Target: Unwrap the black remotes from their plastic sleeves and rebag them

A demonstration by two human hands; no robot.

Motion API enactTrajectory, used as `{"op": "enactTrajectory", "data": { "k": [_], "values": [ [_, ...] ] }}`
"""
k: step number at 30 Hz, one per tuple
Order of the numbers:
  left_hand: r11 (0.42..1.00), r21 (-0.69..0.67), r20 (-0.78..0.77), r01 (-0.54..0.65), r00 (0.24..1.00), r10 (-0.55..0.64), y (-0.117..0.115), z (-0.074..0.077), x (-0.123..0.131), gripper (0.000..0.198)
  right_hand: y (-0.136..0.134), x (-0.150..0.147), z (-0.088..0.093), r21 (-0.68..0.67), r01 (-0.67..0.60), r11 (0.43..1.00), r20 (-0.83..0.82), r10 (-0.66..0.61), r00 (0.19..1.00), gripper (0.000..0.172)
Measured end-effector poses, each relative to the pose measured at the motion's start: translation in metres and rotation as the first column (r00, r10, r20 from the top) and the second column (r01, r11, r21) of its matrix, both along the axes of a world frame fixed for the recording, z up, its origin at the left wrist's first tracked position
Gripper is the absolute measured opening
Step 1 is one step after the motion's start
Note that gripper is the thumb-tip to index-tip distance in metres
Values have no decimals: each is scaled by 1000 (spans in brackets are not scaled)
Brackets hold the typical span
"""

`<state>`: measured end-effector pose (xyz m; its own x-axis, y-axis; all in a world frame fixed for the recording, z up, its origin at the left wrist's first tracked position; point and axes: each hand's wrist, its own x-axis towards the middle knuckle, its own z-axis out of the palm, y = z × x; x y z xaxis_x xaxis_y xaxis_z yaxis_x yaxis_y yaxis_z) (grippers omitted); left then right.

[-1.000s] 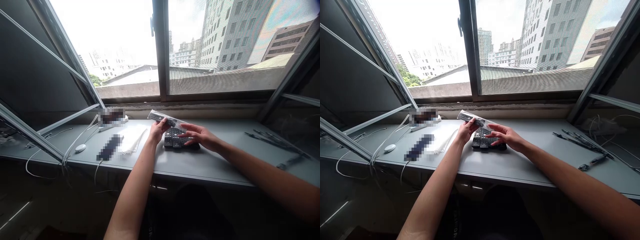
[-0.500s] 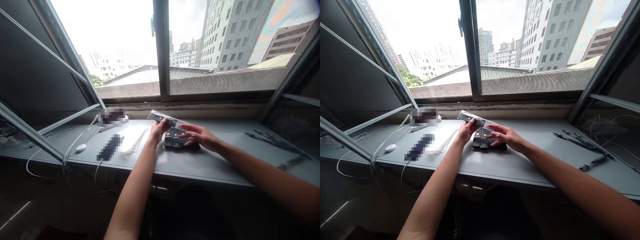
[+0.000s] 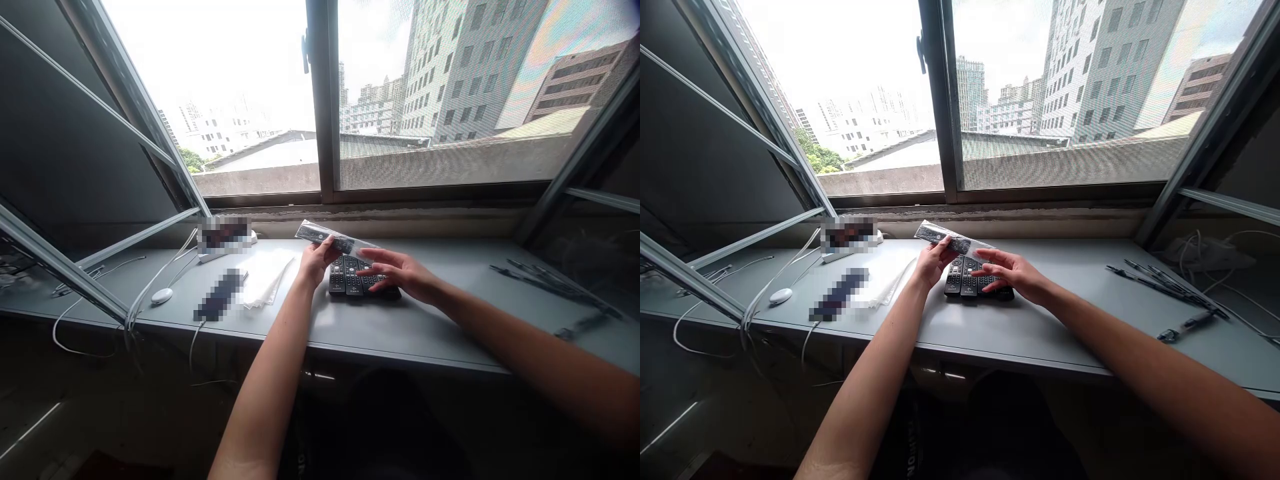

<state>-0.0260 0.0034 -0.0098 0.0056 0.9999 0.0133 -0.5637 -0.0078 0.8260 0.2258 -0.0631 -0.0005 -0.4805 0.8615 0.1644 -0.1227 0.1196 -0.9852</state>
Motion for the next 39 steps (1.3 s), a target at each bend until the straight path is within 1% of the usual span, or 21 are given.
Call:
{"op": "enactTrajectory", "data": {
  "k": [7,12,16,19,28,34,36,39],
  "values": [
    [1000,-5,19,-14,1000,14,4,-3,-1,33,0,0,0,-6,19,1000,-1,-19,1000,50],
    [1000,-3,25,-11,1000,11,2,-3,-1,29,1,1,0,-17,16,1000,-4,-16,1000,48],
    [1000,-10,20,-16,1000,16,3,-2,-1,32,2,1,-1,-15,23,1000,-11,-23,1000,49],
    [1000,-4,21,-15,1000,15,2,-2,0,30,2,1,-1,-13,26,1000,-13,-26,1000,49],
    [997,39,-36,74,997,-72,-3,-4,3,28,-1,2,1,10,-16,1000,-5,16,1000,49],
    [990,23,-30,138,990,-138,-8,1,3,26,-2,2,2,9,-26,1000,-14,26,1000,52],
    [993,8,-15,117,993,-117,-8,3,3,28,-2,1,2,11,-10,1000,-10,10,1000,52],
    [1000,-14,27,12,1000,-12,-4,4,2,31,-2,0,2,12,19,1000,-16,-19,1000,51]
  ]
}}
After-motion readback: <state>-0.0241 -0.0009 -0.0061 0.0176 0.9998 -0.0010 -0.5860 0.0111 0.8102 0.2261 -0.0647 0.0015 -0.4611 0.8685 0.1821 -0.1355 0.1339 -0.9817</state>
